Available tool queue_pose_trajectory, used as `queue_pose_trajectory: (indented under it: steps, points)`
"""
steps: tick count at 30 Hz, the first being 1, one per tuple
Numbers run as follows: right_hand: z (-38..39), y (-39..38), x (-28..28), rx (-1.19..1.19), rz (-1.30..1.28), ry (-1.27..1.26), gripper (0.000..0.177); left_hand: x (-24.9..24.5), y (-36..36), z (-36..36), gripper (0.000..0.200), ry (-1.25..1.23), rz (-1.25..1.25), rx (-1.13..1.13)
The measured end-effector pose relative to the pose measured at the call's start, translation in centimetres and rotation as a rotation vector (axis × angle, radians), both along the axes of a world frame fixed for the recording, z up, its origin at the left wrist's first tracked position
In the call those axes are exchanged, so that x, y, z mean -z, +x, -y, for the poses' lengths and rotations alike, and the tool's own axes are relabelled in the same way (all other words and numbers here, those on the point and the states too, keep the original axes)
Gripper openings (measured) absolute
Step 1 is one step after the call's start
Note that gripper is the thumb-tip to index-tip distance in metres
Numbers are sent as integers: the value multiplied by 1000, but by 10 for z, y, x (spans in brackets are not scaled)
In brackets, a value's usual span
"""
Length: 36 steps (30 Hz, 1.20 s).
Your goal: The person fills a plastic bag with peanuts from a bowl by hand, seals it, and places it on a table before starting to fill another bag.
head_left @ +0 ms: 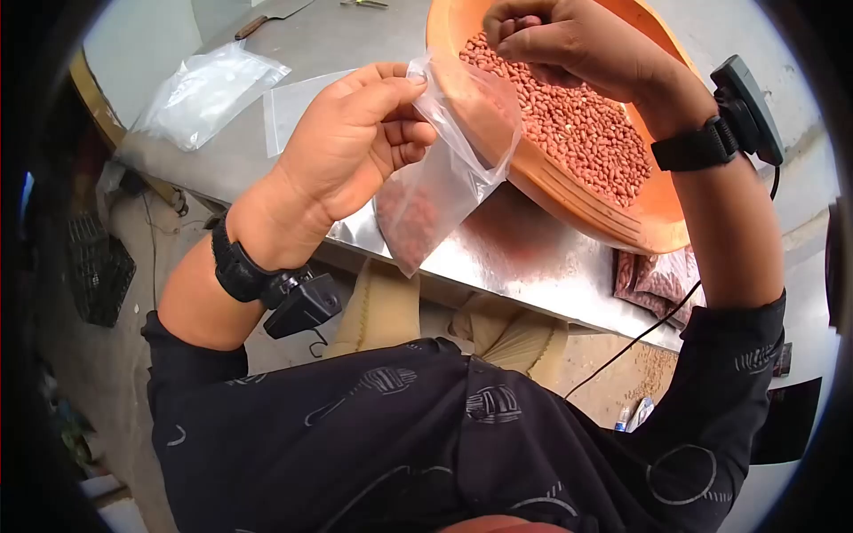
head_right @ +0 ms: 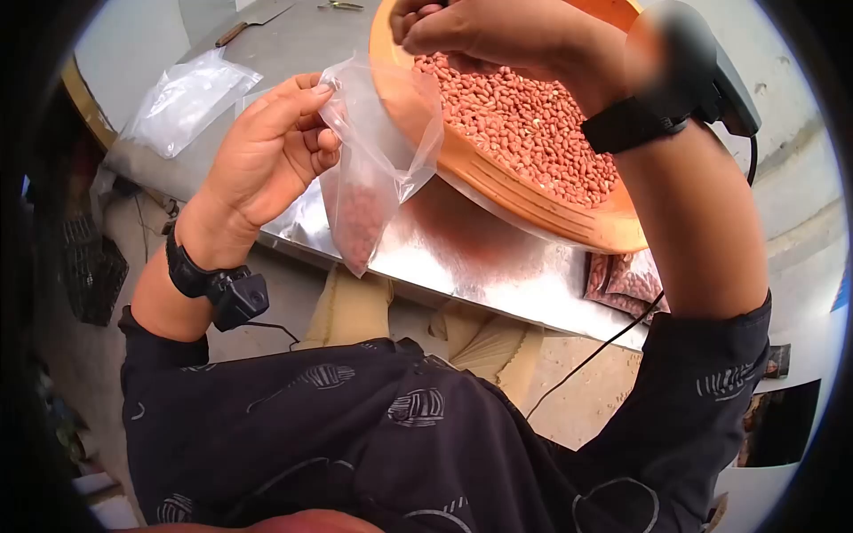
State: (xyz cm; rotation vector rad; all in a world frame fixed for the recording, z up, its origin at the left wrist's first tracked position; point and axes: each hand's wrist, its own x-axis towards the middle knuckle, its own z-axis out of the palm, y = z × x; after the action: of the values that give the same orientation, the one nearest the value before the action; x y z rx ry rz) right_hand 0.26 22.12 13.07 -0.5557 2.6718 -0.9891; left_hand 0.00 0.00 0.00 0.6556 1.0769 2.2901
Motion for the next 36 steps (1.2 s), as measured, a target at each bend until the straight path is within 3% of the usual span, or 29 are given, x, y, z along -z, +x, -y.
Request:
queue_pose_trajectory:
  steps: [2, 5, 12, 18, 28, 33, 36]
  points:
    - [26, 11, 3, -164, -173, 218, 7, -1, 3, -1, 16, -22, -6, -36]
    - [43, 14, 20, -240, -96, 308, 10, -1, 8, 1, 15, -32, -5, -45]
    - [58, 12, 22, -86, -162, 562, 21, 4, 3, 4, 15, 52, -4, 54]
    - [56, 13, 30, -39, -249, 494, 29, 8, 0, 4, 12, 79, 13, 72]
    - [54, 19, 32, 97, 60, 56, 31, 7, 3, 6, 12, 53, 7, -11]
    - [52, 25, 23, 93, -154, 123, 38, 3, -6, 14, 11, 83, 18, -55]
    - [30, 30, 12, 7, -144, -79, 38, 2, -6, 13, 9, 99, 31, -98]
